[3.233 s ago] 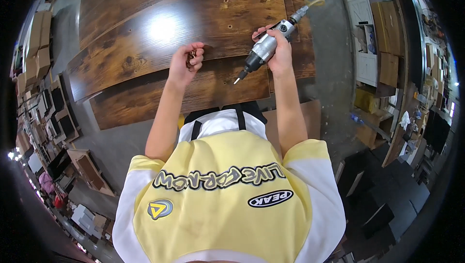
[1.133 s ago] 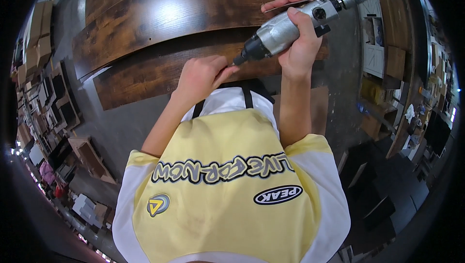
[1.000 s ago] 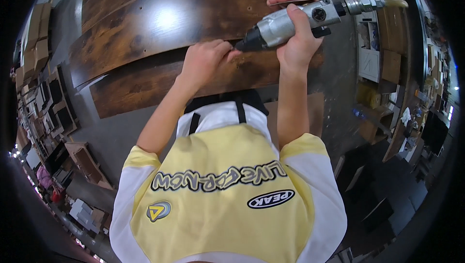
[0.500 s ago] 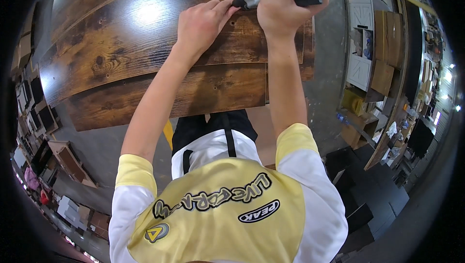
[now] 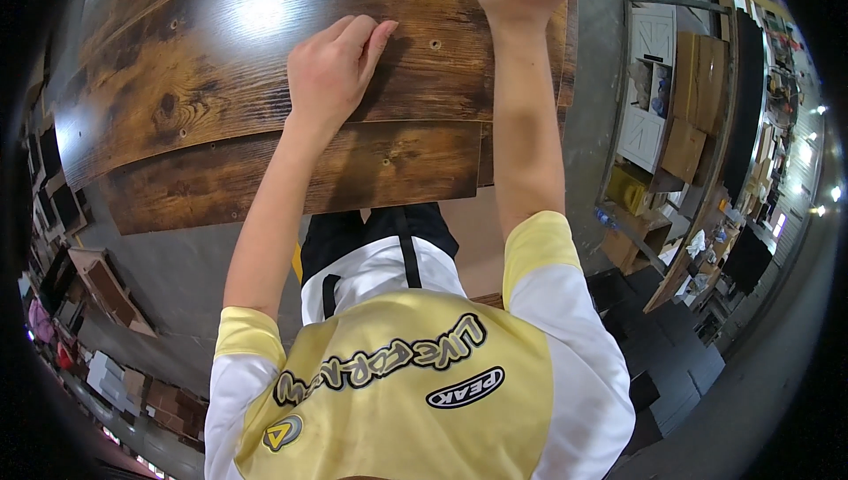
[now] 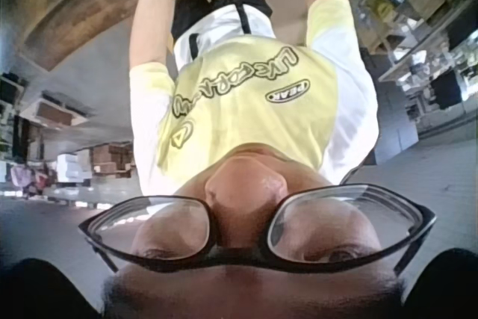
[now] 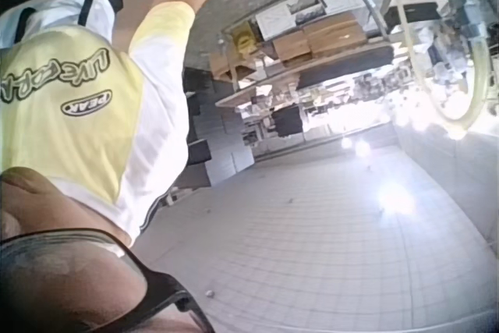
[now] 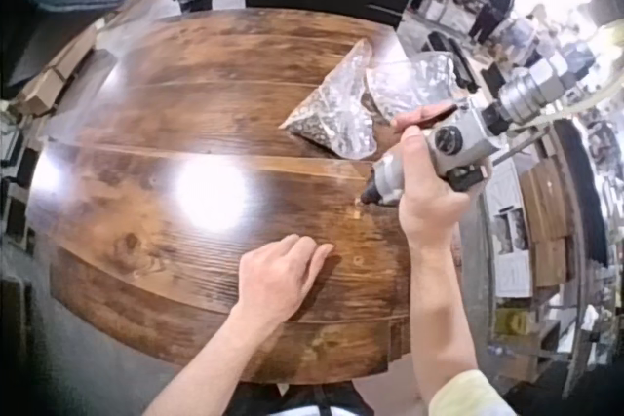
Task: Assembling wooden furniture panels by using a pneumatic screwdriver to drive screws into pre-drilled holes.
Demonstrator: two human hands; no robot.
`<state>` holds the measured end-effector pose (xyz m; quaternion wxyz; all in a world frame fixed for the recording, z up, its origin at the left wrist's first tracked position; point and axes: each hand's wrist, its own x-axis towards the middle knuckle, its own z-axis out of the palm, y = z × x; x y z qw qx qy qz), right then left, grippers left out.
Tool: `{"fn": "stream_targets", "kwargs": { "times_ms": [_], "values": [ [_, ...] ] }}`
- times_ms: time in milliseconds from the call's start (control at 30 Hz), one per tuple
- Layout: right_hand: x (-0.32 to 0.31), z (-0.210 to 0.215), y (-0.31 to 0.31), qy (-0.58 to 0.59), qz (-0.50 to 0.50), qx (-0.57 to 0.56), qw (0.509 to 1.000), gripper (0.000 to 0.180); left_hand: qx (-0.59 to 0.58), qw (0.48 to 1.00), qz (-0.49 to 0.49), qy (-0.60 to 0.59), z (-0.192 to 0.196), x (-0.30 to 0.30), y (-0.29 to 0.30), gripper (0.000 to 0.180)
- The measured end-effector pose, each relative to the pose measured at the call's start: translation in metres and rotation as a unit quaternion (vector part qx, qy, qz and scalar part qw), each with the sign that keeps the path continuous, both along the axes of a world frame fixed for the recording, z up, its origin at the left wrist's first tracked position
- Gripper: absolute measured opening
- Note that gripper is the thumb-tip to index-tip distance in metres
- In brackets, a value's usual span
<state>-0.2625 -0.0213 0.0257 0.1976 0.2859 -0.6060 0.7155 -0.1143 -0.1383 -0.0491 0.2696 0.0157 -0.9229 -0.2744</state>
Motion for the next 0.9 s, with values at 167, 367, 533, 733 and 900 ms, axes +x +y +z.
{"fn": "stream_targets", "kwargs": {
  "times_ms": [167,367,533,733,900],
  "values": [
    [0.002,0.0,-0.003,0.0,0.011,-0.046,0.999,0.018,0.03,1.0,-0.002,0.006,-0.002,-0.001,0.0,0.035],
    [-0.002,-0.006,-0.001,0.045,0.023,-0.005,0.999,0.015,0.055,0.998,-0.002,-0.015,-0.001,0.001,0.0,0.038],
    [0.004,-0.008,-0.009,0.014,0.002,0.006,1.0,0.018,0.061,0.998,0.0,-0.013,-0.001,0.0,0.0,0.038],
    [0.008,-0.004,-0.006,-0.037,-0.017,0.033,0.999,0.02,0.062,0.998,0.008,-0.006,-0.005,0.0,0.0,0.037],
    [0.011,0.004,-0.007,-0.021,-0.006,-0.032,0.999,0.023,0.045,0.999,0.027,-0.008,-0.004,-0.002,0.002,0.037]
  ]
}}
